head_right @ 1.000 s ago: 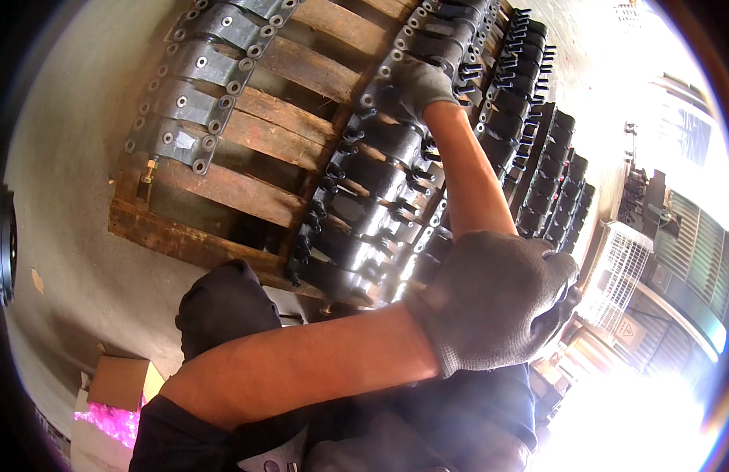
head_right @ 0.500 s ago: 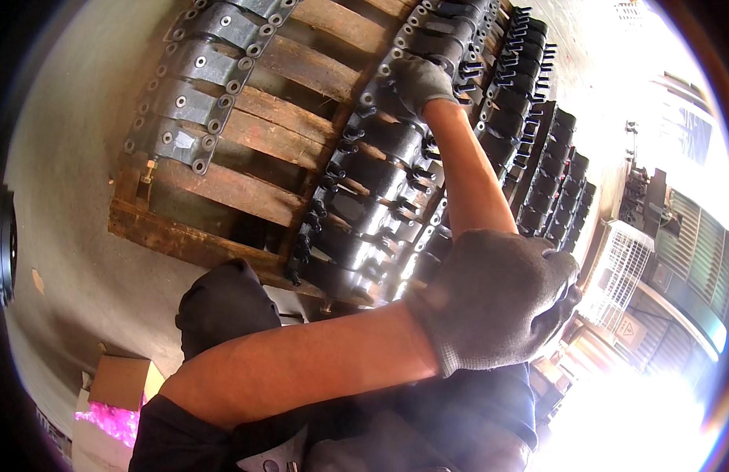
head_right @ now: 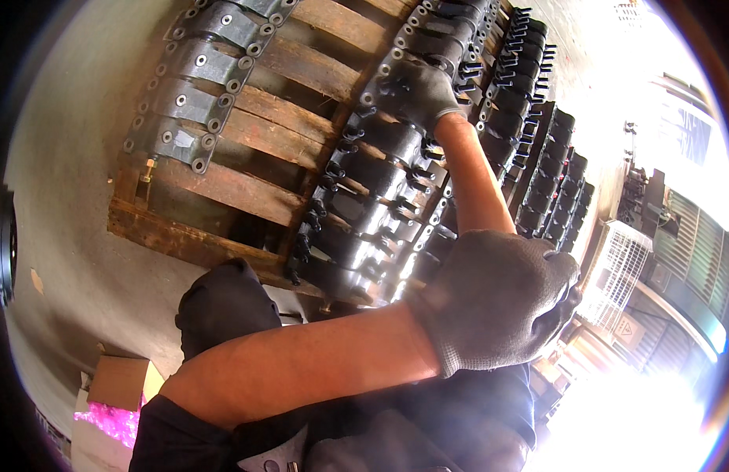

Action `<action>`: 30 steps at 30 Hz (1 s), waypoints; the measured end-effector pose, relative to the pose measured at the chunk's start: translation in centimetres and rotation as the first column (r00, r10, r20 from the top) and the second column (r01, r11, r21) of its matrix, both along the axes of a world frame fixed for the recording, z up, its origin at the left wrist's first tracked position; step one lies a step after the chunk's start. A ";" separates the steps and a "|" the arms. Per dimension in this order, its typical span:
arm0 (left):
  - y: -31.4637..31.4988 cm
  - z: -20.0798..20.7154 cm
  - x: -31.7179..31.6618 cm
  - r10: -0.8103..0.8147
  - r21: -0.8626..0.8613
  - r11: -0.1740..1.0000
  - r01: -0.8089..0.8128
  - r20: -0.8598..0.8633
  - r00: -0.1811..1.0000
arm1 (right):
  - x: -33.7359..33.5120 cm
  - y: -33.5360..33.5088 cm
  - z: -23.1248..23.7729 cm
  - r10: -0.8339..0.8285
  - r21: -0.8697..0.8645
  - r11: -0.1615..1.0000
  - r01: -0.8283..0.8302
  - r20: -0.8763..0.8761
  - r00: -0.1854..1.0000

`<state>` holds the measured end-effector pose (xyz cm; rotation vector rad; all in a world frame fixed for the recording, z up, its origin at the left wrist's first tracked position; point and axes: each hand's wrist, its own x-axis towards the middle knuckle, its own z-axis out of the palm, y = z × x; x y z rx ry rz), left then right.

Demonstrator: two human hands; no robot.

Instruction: The person organizes metal parts on a pallet by placing individual components into a metal storage frame.

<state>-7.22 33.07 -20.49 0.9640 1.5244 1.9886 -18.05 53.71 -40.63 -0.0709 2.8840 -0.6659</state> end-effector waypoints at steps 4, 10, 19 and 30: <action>0.3 -0.3 0.0 0.005 0.030 1.000 -0.006 0.008 1.000 | 0.8 -1.5 -0.5 -0.025 0.167 0.986 0.007 0.101 0.995; 0.2 -0.2 0.2 0.005 0.008 1.000 -0.004 -0.012 1.000 | 0.3 -2.3 -1.2 0.056 0.289 0.953 -0.090 0.124 0.991; 0.5 -0.4 0.5 0.026 0.037 0.999 -0.026 -0.004 1.000 | -0.2 -1.8 -3.0 0.078 0.342 0.931 -0.127 0.152 0.985; 0.4 -0.3 0.4 0.004 0.032 0.999 -0.004 0.000 1.000 | -0.3 -1.9 -3.1 -0.011 0.229 0.973 -0.037 0.207 0.978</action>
